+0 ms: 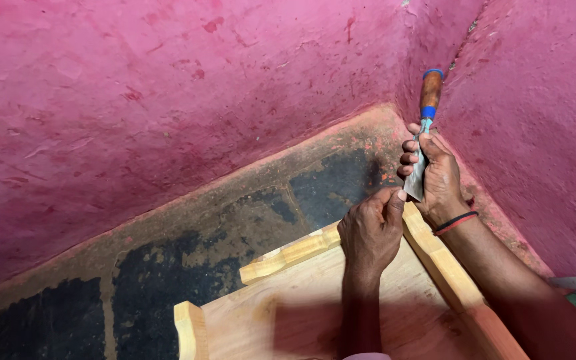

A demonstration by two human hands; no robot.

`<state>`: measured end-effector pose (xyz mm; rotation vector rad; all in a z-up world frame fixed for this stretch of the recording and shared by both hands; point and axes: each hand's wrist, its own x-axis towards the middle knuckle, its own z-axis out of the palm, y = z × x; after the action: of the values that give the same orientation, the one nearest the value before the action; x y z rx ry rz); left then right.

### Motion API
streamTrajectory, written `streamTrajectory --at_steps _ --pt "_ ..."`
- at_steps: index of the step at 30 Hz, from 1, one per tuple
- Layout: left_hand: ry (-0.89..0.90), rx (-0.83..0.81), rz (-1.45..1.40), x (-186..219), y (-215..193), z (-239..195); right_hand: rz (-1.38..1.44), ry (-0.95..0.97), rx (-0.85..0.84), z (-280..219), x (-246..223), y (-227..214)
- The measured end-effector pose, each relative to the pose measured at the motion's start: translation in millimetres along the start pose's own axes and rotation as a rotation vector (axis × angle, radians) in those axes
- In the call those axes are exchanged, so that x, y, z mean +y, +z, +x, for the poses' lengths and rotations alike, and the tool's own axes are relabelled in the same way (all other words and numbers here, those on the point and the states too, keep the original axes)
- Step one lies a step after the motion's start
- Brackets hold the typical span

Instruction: The person carves a wooden frame using a chisel and a small knife. They hold the frame steady with one hand while shaping the edges with the tools.

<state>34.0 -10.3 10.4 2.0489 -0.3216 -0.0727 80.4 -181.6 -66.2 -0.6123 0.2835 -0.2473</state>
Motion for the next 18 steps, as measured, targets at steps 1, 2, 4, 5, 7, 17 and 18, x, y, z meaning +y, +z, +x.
streamTrajectory --at_steps 1,2,4,5,7,17,18 --pt "0.009 -0.011 -0.007 -0.2 -0.4 0.1 0.018 -0.001 -0.001 0.1 0.3 -1.0" --pt "0.018 -0.021 -0.014 -0.6 -2.0 0.3 0.036 -0.002 -0.001 0.1 0.7 -2.1" --pt "0.035 -0.074 -0.034 -1.5 -7.2 2.4 0.03 -0.023 0.01 1.6 0.7 -3.6" --pt "0.037 -0.113 -0.045 -2.1 -11.3 2.6 0.005 -0.036 0.022 1.8 0.9 -3.6" --pt "0.027 -0.222 -0.077 -5.1 -21.9 3.0 -0.023 -0.053 0.035 1.5 1.7 -2.6" --pt "0.231 -0.295 -0.159 -12.7 -31.8 1.2 -0.106 -0.097 0.038 -1.9 3.0 4.3" --pt "0.213 -0.296 -0.152 -12.4 -31.6 1.0 -0.113 -0.103 0.038 -2.7 2.8 4.7"
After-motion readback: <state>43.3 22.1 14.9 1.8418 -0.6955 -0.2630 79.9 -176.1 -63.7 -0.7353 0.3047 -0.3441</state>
